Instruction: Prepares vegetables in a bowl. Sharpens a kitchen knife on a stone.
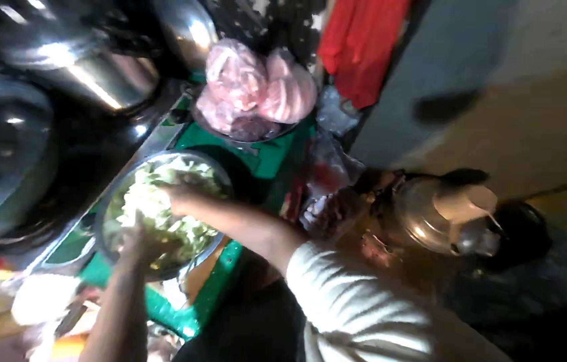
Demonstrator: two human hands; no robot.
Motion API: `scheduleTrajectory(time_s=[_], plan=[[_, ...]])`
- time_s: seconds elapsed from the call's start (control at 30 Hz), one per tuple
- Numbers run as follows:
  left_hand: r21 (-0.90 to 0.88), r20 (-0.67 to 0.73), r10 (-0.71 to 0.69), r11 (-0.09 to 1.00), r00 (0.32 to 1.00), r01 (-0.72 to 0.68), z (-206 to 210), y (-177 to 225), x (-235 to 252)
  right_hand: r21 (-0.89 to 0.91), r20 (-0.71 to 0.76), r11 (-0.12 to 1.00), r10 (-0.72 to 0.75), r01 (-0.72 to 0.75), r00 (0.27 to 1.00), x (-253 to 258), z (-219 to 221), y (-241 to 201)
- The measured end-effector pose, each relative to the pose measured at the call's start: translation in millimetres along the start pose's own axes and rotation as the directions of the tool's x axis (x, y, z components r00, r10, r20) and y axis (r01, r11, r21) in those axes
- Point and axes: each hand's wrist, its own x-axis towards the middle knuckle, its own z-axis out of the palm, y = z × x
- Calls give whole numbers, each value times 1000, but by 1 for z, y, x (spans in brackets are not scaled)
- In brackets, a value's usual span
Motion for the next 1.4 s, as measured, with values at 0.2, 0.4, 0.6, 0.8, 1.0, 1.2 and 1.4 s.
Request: scheduleTrajectory(time_s=[0.2, 0.4, 0.6, 0.8, 1.0, 1.2, 1.4], plan=[[-299, -131, -15, 954, 991, -25, -12, -21, 7, -114, -12, 981, -160, 158, 987, -12, 21, -2], [-337, -252, 63, 930, 966, -149, -73, -9, -21, -140, 109, 972, -175, 190, 978, -30, -37, -49], [-267, -222, 137, 944, 965, -195, -68, -9, -28, -268, 263, 889, -302, 370, 916, 38, -71, -49], [-176, -16, -107, 979, 994, 103, -26, 3, -6, -326, 313, 908, -158, 262, 936, 89, -35, -36], [-238, 25, -146, 960, 989, 147, -2, 0, 18, -439, 443, 808, -187, 394, 877, 50, -10, -38], [-389, -206, 54, 912, 977, -133, -33, 1, 1, -375, 470, 812, -249, 447, 847, 44, -45, -42], [-395, -445, 92, 873, 891, -287, -73, -2, -16, -174, 411, 861, -378, 478, 830, 56, -76, -55]])
